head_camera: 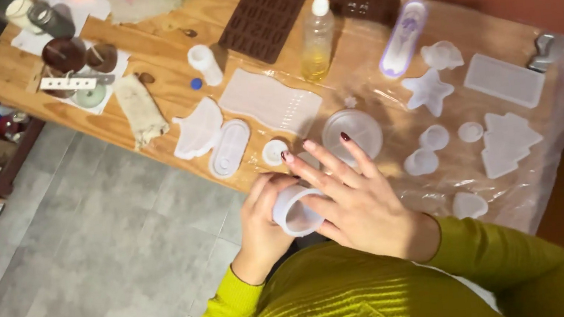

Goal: Oiling various silicone molds to prepare them for casting.

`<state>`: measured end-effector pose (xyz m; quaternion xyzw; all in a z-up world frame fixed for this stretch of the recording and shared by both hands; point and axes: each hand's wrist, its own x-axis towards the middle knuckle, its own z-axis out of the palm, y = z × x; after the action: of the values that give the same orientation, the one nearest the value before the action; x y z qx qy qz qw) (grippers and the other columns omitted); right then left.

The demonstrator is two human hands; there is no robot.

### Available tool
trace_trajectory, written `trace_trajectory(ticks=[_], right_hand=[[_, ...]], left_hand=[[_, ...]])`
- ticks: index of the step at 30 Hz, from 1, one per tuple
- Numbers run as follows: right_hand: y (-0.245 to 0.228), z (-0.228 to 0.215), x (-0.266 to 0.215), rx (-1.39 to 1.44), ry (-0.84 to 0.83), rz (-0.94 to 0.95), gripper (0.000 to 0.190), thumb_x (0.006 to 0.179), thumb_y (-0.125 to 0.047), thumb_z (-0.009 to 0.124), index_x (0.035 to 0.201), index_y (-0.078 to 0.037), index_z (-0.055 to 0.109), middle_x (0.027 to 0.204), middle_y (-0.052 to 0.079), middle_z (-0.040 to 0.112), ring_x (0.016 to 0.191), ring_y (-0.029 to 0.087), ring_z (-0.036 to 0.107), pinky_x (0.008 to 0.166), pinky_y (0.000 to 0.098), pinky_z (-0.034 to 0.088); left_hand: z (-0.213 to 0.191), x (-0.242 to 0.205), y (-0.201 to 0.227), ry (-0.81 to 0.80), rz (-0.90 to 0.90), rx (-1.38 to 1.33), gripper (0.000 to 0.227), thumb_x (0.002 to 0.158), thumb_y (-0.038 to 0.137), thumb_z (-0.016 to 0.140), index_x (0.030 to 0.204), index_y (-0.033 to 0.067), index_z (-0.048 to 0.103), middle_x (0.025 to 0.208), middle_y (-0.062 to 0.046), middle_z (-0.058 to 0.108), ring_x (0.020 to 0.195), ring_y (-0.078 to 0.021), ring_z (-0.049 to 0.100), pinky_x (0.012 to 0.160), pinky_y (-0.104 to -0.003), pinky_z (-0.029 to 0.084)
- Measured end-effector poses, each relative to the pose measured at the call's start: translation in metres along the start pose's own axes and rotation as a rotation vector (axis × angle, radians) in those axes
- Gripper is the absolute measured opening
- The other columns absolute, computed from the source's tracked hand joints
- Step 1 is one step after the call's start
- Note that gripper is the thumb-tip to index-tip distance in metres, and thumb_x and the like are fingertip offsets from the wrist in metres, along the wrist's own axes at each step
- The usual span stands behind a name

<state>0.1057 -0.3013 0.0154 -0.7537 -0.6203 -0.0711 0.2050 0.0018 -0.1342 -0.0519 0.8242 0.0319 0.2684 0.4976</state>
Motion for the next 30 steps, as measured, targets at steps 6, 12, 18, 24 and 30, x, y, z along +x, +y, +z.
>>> trace_trajectory(ticks=[6, 12, 18, 24, 30], right_hand=[[-0.005, 0.009, -0.007, -0.041, 0.317, -0.242, 0.031, 0.091, -0.022, 0.079, 0.119, -0.011, 0.072, 0.150, 0.001, 0.052, 0.120, 0.021, 0.058, 0.102, 0.0423, 0.044], [-0.001, 0.032, 0.009, -0.047, -0.172, -0.115, 0.034, 0.081, -0.013, 0.072, 0.114, -0.009, 0.070, 0.112, 0.004, 0.067, 0.081, 0.022, 0.068, 0.069, 0.0385, 0.055], [-0.017, 0.069, 0.005, 0.530, 0.013, 0.063, 0.012, 0.093, -0.007, 0.068, 0.105, -0.005, 0.066, 0.093, 0.009, 0.067, 0.068, 0.025, 0.067, 0.057, 0.0370, 0.053], [0.029, 0.118, -0.050, 1.138, 0.252, 0.525, 0.008, 0.098, 0.002, 0.065, 0.104, 0.002, 0.071, 0.082, 0.011, 0.074, 0.056, 0.019, 0.063, 0.046, 0.0342, 0.050], [0.043, 0.114, -0.019, 2.118, 0.417, 0.667, 0.039, 0.101, -0.007, 0.054, 0.140, -0.004, 0.053, 0.132, 0.011, 0.065, 0.119, 0.023, 0.066, 0.100, 0.0399, 0.055]], left_hand=[[-0.030, 0.007, 0.004, 0.183, -0.012, 0.122, 0.047, 0.071, 0.006, 0.087, 0.113, 0.0050, 0.067, 0.111, -0.013, 0.069, 0.101, -0.0297, 0.072, 0.085, -0.036, 0.058], [-0.035, 0.012, 0.003, 0.131, 0.146, 0.208, 0.049, 0.069, 0.004, 0.085, 0.113, 0.0051, 0.065, 0.108, -0.012, 0.065, 0.102, -0.0320, 0.067, 0.087, -0.039, 0.056], [-0.032, 0.007, -0.017, 0.207, 0.252, 0.475, 0.047, 0.070, 0.002, 0.079, 0.115, 0.0024, 0.065, 0.109, -0.013, 0.064, 0.105, -0.0360, 0.066, 0.088, -0.043, 0.056], [-0.033, -0.002, -0.026, 0.343, 0.475, 0.273, 0.050, 0.083, 0.002, 0.082, 0.123, -0.0029, 0.053, 0.128, -0.020, 0.060, 0.117, -0.0369, 0.064, 0.097, -0.045, 0.057], [-0.041, 0.012, 0.023, 0.214, 0.528, 0.188, 0.048, 0.084, 0.007, 0.088, 0.124, -0.0004, 0.063, 0.130, -0.015, 0.066, 0.115, -0.0338, 0.068, 0.099, -0.041, 0.059]])
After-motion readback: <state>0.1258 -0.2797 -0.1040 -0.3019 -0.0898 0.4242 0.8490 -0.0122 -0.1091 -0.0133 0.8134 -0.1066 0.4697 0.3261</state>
